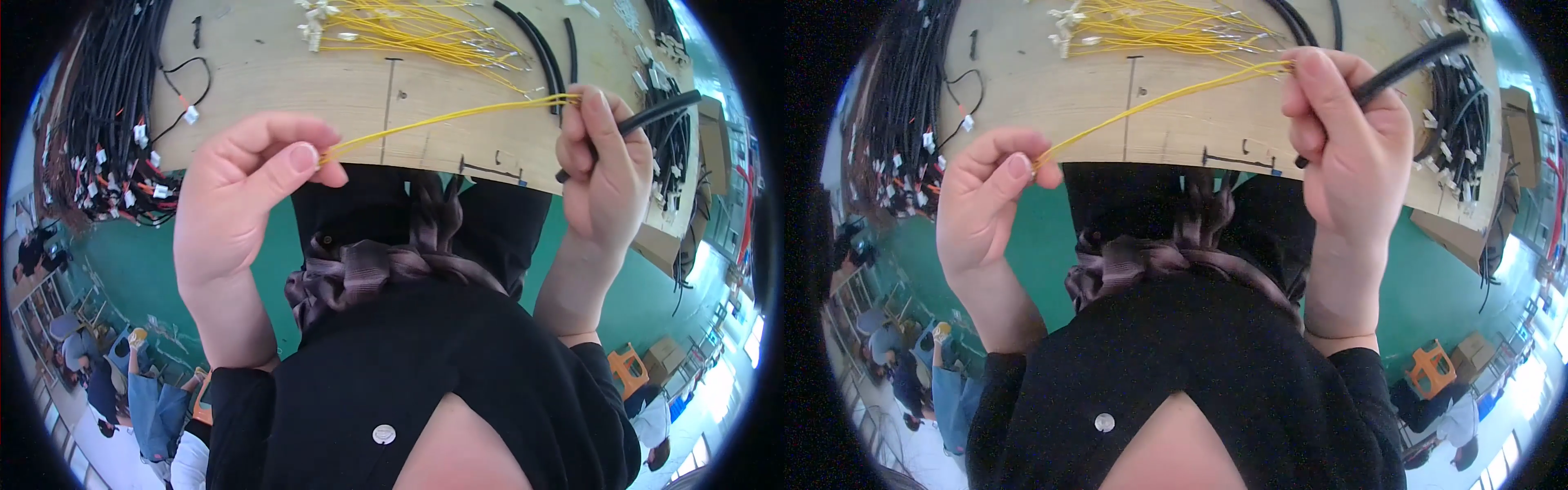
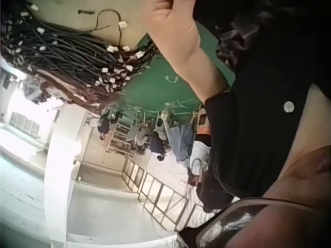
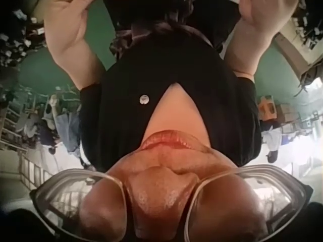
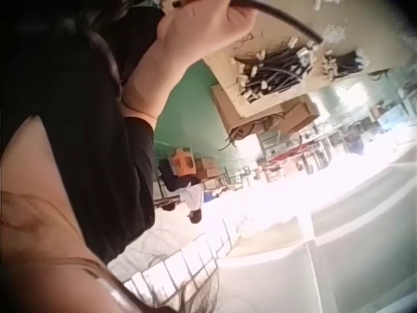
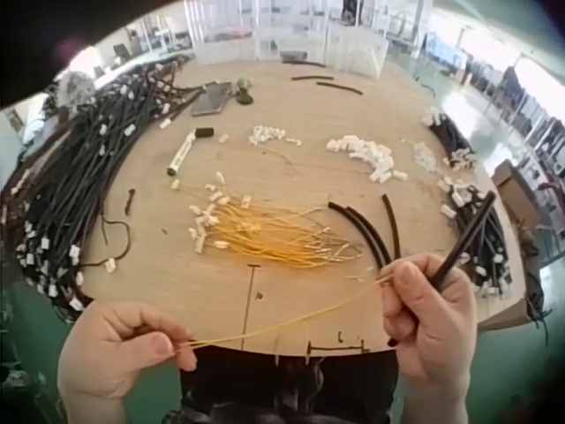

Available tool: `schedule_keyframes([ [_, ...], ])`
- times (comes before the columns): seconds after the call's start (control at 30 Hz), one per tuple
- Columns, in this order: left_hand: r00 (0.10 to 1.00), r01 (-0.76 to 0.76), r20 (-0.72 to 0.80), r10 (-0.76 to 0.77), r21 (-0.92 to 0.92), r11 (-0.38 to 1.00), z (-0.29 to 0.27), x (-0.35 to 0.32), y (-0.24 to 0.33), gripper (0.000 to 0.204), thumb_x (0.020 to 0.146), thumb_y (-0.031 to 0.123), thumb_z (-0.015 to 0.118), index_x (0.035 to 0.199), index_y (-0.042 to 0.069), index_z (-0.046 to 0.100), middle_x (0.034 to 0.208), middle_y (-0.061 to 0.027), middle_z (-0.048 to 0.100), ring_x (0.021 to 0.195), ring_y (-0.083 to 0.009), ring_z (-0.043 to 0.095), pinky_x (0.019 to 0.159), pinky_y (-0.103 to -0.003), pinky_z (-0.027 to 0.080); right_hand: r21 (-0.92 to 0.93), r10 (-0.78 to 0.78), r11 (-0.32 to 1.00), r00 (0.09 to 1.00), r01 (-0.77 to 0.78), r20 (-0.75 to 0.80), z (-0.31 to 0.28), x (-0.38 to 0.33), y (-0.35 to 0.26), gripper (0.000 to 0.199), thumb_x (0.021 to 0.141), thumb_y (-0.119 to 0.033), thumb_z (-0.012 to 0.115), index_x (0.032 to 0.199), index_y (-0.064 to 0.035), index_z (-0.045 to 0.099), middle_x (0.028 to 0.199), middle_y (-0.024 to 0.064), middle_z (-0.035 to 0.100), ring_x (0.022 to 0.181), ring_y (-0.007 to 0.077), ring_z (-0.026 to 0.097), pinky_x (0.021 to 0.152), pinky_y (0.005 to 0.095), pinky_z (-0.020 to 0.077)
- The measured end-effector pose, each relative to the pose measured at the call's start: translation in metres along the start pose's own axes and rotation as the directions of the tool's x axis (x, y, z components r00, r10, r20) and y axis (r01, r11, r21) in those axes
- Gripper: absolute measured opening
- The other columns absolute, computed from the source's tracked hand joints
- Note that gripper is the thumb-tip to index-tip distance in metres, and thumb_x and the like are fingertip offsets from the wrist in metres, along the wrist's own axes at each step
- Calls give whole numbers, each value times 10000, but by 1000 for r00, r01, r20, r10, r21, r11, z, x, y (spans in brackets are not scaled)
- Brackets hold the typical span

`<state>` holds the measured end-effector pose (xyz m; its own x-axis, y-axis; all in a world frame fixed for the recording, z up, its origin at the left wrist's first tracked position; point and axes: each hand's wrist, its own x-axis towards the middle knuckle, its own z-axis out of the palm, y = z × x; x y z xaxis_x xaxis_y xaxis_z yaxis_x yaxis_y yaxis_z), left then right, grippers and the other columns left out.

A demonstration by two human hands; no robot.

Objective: The person assembles electronic cable harnesses by hand, inserting thin wires into connectors and threading them through protective sleeves.

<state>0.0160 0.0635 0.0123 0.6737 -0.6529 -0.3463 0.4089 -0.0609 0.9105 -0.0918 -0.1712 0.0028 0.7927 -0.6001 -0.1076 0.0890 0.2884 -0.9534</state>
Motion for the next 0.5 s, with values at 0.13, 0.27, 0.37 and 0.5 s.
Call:
schedule_keyframes([
  [0.13, 993, -68, 97, 70, -18, 997, 3, 6, 2, 235, 811, 99, 495, 993, -48, 476, 738, -108, 559, 680, -139, 531, 616, -213, 416, 70, 42, 997, 998, -45, 40, -9, 2, -2, 147, 814, -98, 504, 849, 36, 554, 618, 18, 490, 449, 36, 343, 391, 151, 225],
  [0.27, 986, -80, 142, 84, -30, 996, 7, 4, 7, 274, 822, 125, 481, 1025, -48, 418, 702, -95, 542, 691, -148, 517, 622, -221, 402, 95, 58, 994, 997, -63, 59, -12, 3, -3, 155, 820, -99, 493, 857, 42, 545, 615, 25, 481, 452, 42, 341, 400, 157, 229],
  [0.37, 987, -72, 139, 76, -34, 997, 9, 3, 9, 261, 822, 120, 476, 1017, -40, 409, 701, -95, 541, 687, -151, 516, 622, -224, 404, 89, 53, 994, 997, -58, 58, -14, 3, -5, 150, 820, -97, 491, 852, 40, 543, 614, 27, 482, 450, 42, 341, 398, 157, 229],
  [0.5, 987, -94, 131, 96, -22, 995, 4, 0, 6, 236, 826, 127, 468, 998, -24, 411, 694, -85, 528, 685, -154, 505, 622, -237, 405, 57, 61, 996, 997, -64, 40, -10, 1, -2, 128, 817, -93, 493, 819, 26, 541, 602, 24, 482, 436, 41, 342, 382, 157, 228],
])
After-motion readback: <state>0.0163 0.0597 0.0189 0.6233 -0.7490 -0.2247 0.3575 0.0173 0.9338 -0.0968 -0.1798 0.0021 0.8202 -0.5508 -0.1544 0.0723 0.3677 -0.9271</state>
